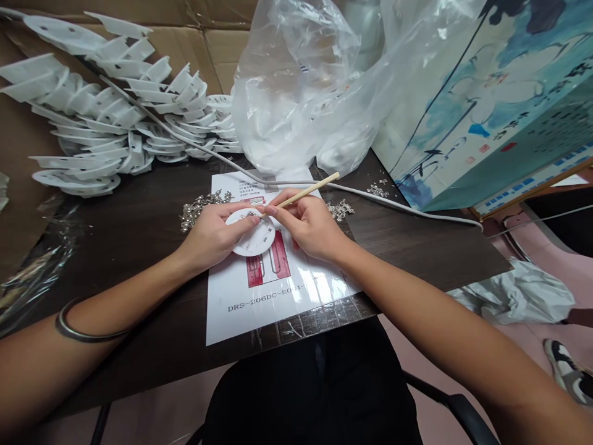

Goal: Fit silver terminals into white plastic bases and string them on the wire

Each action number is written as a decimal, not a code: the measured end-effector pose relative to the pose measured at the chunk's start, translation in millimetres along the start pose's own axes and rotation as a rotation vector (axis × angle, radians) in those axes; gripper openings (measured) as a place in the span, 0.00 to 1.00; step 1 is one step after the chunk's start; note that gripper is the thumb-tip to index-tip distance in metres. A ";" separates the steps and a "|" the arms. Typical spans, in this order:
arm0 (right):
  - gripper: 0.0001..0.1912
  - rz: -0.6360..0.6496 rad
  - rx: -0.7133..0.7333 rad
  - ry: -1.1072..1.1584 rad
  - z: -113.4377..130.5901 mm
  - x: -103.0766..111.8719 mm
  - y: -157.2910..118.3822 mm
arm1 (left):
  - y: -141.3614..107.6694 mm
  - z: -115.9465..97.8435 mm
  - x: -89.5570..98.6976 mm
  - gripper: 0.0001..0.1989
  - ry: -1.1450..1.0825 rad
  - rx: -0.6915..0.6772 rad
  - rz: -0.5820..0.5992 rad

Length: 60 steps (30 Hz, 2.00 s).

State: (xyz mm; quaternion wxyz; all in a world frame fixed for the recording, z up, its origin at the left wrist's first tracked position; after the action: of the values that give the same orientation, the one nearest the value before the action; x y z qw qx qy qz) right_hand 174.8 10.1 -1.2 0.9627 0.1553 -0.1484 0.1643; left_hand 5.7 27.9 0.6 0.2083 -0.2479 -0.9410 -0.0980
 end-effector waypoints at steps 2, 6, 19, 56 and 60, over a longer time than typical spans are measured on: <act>0.13 -0.010 0.047 -0.076 0.3 -0.4 -0.4 | 0.5 0.5 -0.2 0.12 0.014 0.003 0.000; 0.09 -0.015 0.157 -0.170 -2.0 -3.0 -1.8 | 1.5 1.0 -0.4 0.12 0.039 -0.011 0.004; 0.12 -0.064 -0.012 0.166 -9.5 2.4 -2.0 | 0.9 0.3 -0.5 0.12 -0.009 0.030 -0.061; 0.07 -0.010 0.223 -0.304 -13.9 -7.2 -3.8 | 3.3 11.5 0.3 0.12 -0.145 0.081 -0.047; 0.07 -0.014 0.183 -0.228 -10.8 -7.7 -3.6 | 2.5 10.0 0.1 0.12 -0.200 0.055 -0.062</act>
State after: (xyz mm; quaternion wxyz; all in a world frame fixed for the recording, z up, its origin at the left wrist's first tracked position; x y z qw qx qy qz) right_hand 171.7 8.6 -14.6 0.9224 0.2613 -0.2403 0.1519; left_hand 3.5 33.0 -8.1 0.1168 -0.2214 -0.9667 -0.0535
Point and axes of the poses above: each hand's wrist, its own y-axis towards the middle knuckle, its own x-axis out of the back of the hand, z = x × y, the point moved 2 cm from there along y, towards the middle knuckle, and after that the axes turned 8 degrees about z, right-handed, at the moved point
